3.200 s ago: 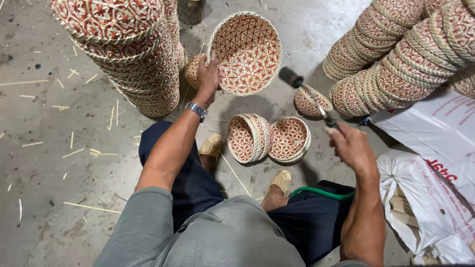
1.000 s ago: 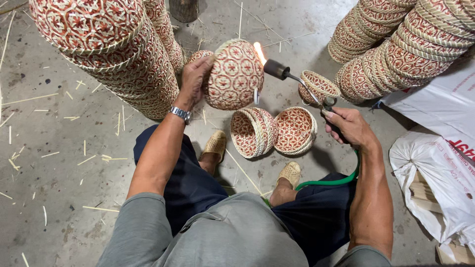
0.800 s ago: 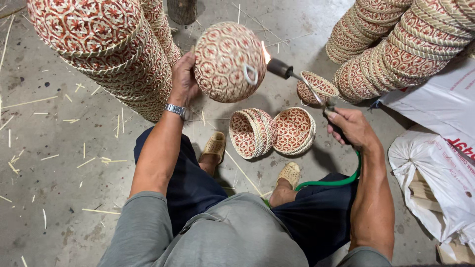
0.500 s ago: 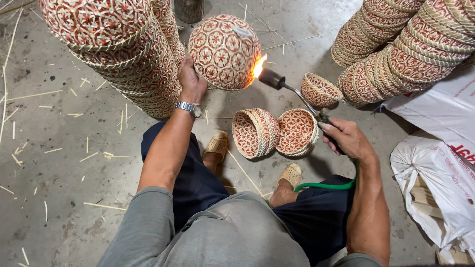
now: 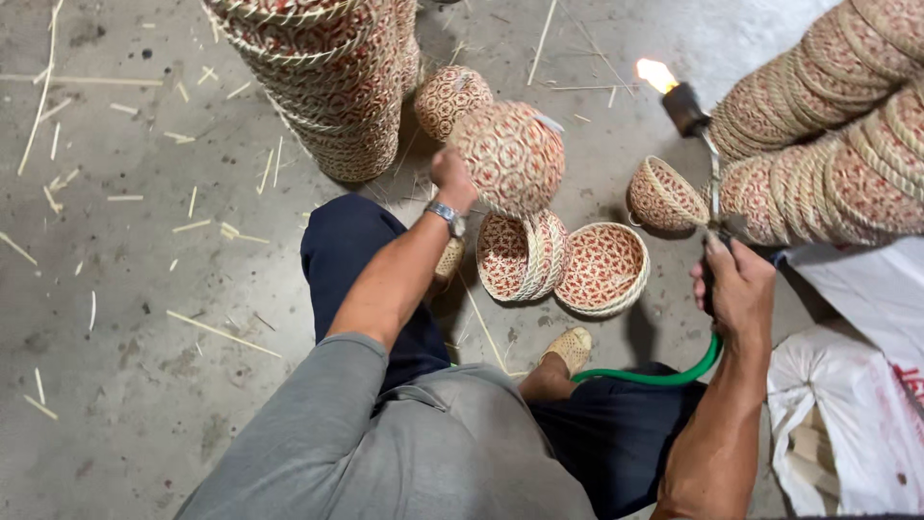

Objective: The person uses a handheld blowtorch to apply heat to the surface of woven baskets. They rotate the baskets to treat different areas and stack the finished items on the floor.

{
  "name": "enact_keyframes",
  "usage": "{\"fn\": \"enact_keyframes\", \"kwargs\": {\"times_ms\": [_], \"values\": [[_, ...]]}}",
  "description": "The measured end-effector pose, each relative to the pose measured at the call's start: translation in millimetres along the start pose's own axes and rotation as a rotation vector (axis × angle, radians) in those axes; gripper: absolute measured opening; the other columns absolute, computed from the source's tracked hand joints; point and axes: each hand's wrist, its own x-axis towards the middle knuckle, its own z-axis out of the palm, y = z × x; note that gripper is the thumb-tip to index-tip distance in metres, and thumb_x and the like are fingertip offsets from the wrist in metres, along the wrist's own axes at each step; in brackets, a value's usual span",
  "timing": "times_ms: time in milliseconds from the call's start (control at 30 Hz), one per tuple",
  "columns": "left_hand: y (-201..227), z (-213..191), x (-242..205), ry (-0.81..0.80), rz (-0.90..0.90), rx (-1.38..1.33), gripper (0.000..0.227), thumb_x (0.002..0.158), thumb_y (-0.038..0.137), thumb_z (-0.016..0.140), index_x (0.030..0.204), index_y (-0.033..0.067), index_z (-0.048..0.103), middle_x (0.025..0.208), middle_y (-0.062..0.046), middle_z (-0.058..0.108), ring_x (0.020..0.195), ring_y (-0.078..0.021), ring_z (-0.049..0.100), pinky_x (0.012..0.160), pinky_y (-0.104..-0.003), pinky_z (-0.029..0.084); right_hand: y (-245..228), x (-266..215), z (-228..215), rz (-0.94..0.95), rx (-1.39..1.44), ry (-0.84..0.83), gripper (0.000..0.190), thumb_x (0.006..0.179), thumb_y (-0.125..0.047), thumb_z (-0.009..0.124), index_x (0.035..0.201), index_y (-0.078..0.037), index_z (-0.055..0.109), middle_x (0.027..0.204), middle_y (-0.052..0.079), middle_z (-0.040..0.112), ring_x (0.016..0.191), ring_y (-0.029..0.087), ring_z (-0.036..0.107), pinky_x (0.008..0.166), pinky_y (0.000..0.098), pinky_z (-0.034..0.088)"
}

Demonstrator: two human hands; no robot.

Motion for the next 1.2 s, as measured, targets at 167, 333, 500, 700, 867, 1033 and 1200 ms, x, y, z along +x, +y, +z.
{"fn": "enact_keyframes", "kwargs": {"times_ms": [167, 333, 500, 700, 867, 1033, 1200], "values": [[-56, -10, 52, -0.013, 0.041, -0.154, 0.020, 0.092, 0.002, 0.046, 0.105, -0.0018, 0.061, 0.103, -0.019, 0.068, 0.086, -0.0289, 0.069, 0.078, -0.041, 0.063, 8, 4, -10, 0.014, 0.019, 0.052, 0.023, 0.109, -0.025, 0.058, 0.100, -0.004, 0.062, 0.076, 0.005, 0.062, 0.054, 0.010, 0.053, 0.046, 0.0273, 0.042], [-57, 12, 133, 0.032, 0.095, -0.285, 0.030, 0.095, 0.004, 0.044, 0.116, -0.0047, 0.063, 0.110, -0.019, 0.069, 0.095, -0.0316, 0.070, 0.087, -0.045, 0.061, 16, 0, -21, -0.019, 0.001, 0.091, 0.029, 0.113, -0.026, 0.058, 0.102, 0.000, 0.060, 0.080, 0.007, 0.062, 0.058, 0.011, 0.054, 0.049, 0.0266, 0.042], [-45, 16, 212, -0.018, 0.121, -0.424, 0.037, 0.098, 0.012, 0.044, 0.127, -0.0030, 0.063, 0.123, -0.021, 0.068, 0.105, -0.0362, 0.069, 0.092, -0.048, 0.060, 45, 0, -43, -0.015, 0.033, 0.139, 0.023, 0.115, -0.022, 0.054, 0.115, 0.000, 0.060, 0.084, 0.011, 0.063, 0.060, 0.013, 0.054, 0.051, 0.0275, 0.043], [-55, 6, 274, -0.176, 0.070, -0.498, 0.045, 0.103, 0.031, 0.042, 0.133, 0.0006, 0.058, 0.131, -0.017, 0.066, 0.112, -0.0363, 0.067, 0.094, -0.054, 0.058, 94, 11, -73, 0.028, 0.122, 0.131, 0.024, 0.118, -0.020, 0.051, 0.111, 0.003, 0.054, 0.079, 0.017, 0.061, 0.053, 0.017, 0.053, 0.048, 0.0316, 0.044], [-70, -11, 301, -0.158, 0.106, -0.495, 0.047, 0.104, 0.036, 0.045, 0.136, 0.0030, 0.056, 0.135, -0.016, 0.064, 0.116, -0.0365, 0.066, 0.097, -0.055, 0.057, 134, 21, -101, 0.254, 0.130, 0.118, 0.024, 0.115, -0.023, 0.049, 0.124, -0.003, 0.057, 0.080, 0.016, 0.060, 0.055, 0.018, 0.054, 0.046, 0.0321, 0.046], [-80, -15, 312, -0.061, 0.151, -0.475, 0.048, 0.104, 0.038, 0.045, 0.138, 0.0051, 0.055, 0.138, -0.016, 0.062, 0.120, -0.0357, 0.065, 0.099, -0.053, 0.057, 182, 40, -124, 0.387, 0.041, 0.120, 0.025, 0.113, -0.024, 0.049, 0.124, -0.003, 0.057, 0.080, 0.016, 0.061, 0.055, 0.019, 0.054, 0.046, 0.0327, 0.046], [-68, -12, 297, 0.242, 0.319, 0.011, 0.066, 0.102, 0.050, 0.049, 0.149, 0.0053, 0.038, 0.150, -0.023, 0.045, 0.133, -0.0387, 0.052, 0.108, -0.051, 0.047, 218, 53, -136, 0.494, -0.038, 0.104, 0.026, 0.112, -0.025, 0.048, 0.124, -0.003, 0.057, 0.080, 0.016, 0.061, 0.055, 0.019, 0.055, 0.046, 0.0333, 0.046]]}}
